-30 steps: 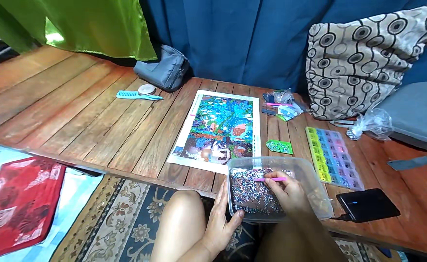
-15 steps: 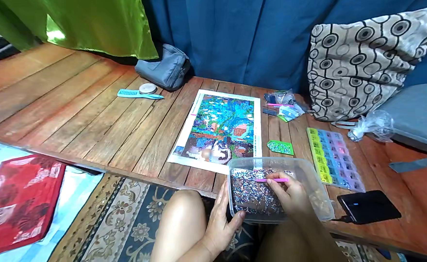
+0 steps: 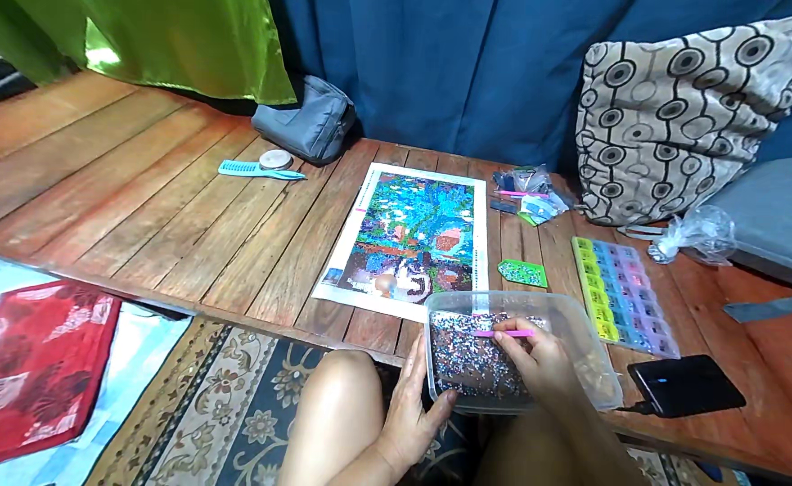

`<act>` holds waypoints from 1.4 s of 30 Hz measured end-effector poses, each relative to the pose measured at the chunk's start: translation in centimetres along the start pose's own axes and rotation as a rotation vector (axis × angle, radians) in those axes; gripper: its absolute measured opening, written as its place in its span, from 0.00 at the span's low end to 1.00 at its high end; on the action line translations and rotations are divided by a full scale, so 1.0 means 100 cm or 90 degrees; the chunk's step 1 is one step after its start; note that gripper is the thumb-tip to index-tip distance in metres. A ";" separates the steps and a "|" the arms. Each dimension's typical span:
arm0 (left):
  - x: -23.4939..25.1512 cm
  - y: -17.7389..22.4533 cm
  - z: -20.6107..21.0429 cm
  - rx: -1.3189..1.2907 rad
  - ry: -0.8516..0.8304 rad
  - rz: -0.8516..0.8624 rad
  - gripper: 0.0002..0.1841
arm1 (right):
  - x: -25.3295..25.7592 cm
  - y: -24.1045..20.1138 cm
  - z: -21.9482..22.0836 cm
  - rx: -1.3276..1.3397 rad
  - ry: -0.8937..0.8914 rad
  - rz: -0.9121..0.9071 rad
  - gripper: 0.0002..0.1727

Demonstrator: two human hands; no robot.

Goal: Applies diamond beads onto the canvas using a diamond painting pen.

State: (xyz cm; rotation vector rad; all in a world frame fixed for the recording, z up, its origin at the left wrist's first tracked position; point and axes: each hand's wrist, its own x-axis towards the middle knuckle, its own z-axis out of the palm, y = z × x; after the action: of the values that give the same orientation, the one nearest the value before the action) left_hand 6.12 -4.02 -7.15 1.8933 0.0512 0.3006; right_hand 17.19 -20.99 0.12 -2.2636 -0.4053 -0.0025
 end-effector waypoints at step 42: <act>0.002 0.004 -0.001 -0.011 0.002 0.005 0.43 | 0.014 -0.011 -0.006 0.491 0.099 0.344 0.13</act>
State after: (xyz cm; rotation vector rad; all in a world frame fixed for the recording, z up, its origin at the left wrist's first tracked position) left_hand 6.28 -4.07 -6.70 1.8763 0.0426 0.3079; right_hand 18.25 -20.32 1.53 -1.5268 0.2696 0.2170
